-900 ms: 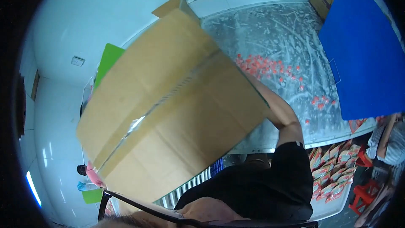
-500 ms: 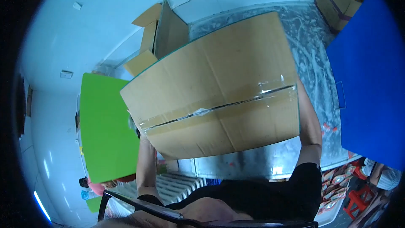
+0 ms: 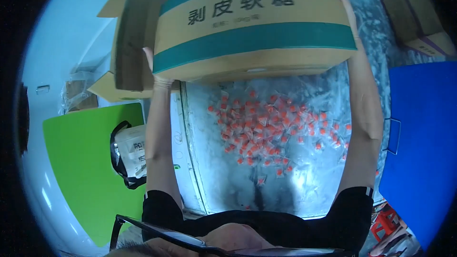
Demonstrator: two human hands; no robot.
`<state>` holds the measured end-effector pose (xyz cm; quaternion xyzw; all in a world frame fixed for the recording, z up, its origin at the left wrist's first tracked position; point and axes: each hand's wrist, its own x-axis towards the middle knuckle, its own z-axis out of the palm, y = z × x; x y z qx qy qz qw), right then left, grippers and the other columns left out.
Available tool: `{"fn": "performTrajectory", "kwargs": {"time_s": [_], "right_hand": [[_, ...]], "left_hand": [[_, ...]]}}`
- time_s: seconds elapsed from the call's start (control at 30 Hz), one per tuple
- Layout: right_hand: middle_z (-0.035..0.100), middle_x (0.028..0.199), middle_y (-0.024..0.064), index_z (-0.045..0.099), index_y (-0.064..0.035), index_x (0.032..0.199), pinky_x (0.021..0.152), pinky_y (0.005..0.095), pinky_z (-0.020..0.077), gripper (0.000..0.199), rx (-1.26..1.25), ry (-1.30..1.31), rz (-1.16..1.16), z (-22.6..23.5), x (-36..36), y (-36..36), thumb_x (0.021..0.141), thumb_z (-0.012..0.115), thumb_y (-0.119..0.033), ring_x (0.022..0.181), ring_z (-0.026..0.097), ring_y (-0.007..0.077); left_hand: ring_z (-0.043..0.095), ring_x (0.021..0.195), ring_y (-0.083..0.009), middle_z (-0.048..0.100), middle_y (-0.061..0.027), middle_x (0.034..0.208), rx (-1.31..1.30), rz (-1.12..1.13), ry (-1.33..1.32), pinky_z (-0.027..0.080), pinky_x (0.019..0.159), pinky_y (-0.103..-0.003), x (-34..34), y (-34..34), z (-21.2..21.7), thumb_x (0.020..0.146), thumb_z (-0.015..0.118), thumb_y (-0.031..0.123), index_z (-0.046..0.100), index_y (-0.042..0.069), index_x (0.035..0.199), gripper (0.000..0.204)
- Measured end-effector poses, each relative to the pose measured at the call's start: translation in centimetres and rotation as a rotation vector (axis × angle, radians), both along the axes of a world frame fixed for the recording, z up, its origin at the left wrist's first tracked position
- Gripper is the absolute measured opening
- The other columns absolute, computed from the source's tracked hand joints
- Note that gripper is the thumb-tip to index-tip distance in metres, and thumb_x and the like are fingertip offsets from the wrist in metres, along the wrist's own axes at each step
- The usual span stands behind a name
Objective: Packaging individual candies into plastic bags on a factory production line.
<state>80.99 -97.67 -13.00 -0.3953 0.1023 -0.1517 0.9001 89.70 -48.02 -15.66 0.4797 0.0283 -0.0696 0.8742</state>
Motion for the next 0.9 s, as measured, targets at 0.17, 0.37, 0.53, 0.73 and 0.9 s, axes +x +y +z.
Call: {"fn": "performTrajectory", "kwargs": {"time_s": [0.17,0.37,0.53,0.73,0.9], "right_hand": [[0.065,0.117,0.0083,0.060,-0.0063,0.126,0.091,0.0346,0.0492,0.055,0.138,-0.060,0.296,-6.5,1.2,-1.9,0.097,0.049,-0.052,0.103,0.061,0.0210],[0.066,0.108,0.0083,0.062,-0.0065,0.114,0.082,0.0334,0.0527,0.040,-0.421,0.291,-0.126,-5.9,-0.9,-2.6,0.100,0.045,-0.040,0.094,0.063,0.0200],[0.057,0.125,0.0122,0.051,-0.0031,0.131,0.094,0.0352,0.0492,0.043,-1.023,0.056,-0.419,-3.1,-11.6,6.2,0.104,0.039,-0.034,0.110,0.057,0.0198],[0.050,0.136,0.0116,0.047,-0.0034,0.136,0.104,0.0350,0.0386,0.052,-0.082,0.280,0.288,-4.5,-16.1,-0.5,0.104,0.036,-0.043,0.121,0.049,0.0232],[0.047,0.142,0.0148,0.048,-0.0040,0.136,0.108,0.0402,0.0347,0.050,-0.399,0.383,0.003,-2.5,-21.4,1.7,0.103,0.037,-0.039,0.129,0.044,0.0274]], "left_hand": [[0.057,0.116,-0.0284,0.056,-0.0159,0.132,0.133,-0.035,0.041,0.047,0.099,-0.040,-2.3,0.2,1.7,0.094,0.040,0.058,0.047,0.003,0.139,0.071],[0.062,0.097,-0.0249,0.065,-0.0122,0.108,0.194,0.050,0.045,0.051,0.087,-0.039,-5.4,1.6,0.5,0.091,0.049,0.048,0.060,0.003,0.117,0.053],[0.059,0.110,-0.0194,0.060,-0.0099,0.125,0.209,-0.049,0.062,0.048,0.096,-0.035,-12.1,3.7,0.6,0.093,0.054,0.044,0.050,0.005,0.136,0.059],[0.048,0.128,-0.0229,0.052,-0.0132,0.138,-0.068,0.015,-0.044,0.033,0.110,-0.039,-19.0,4.9,0.2,0.094,0.052,0.048,0.041,0.003,0.144,0.069],[0.054,0.117,-0.0207,0.063,-0.0135,0.119,0.324,0.390,0.235,0.042,0.097,-0.039,-27.9,11.8,-4.3,0.091,0.063,0.040,0.064,0.002,0.111,0.043]]}}
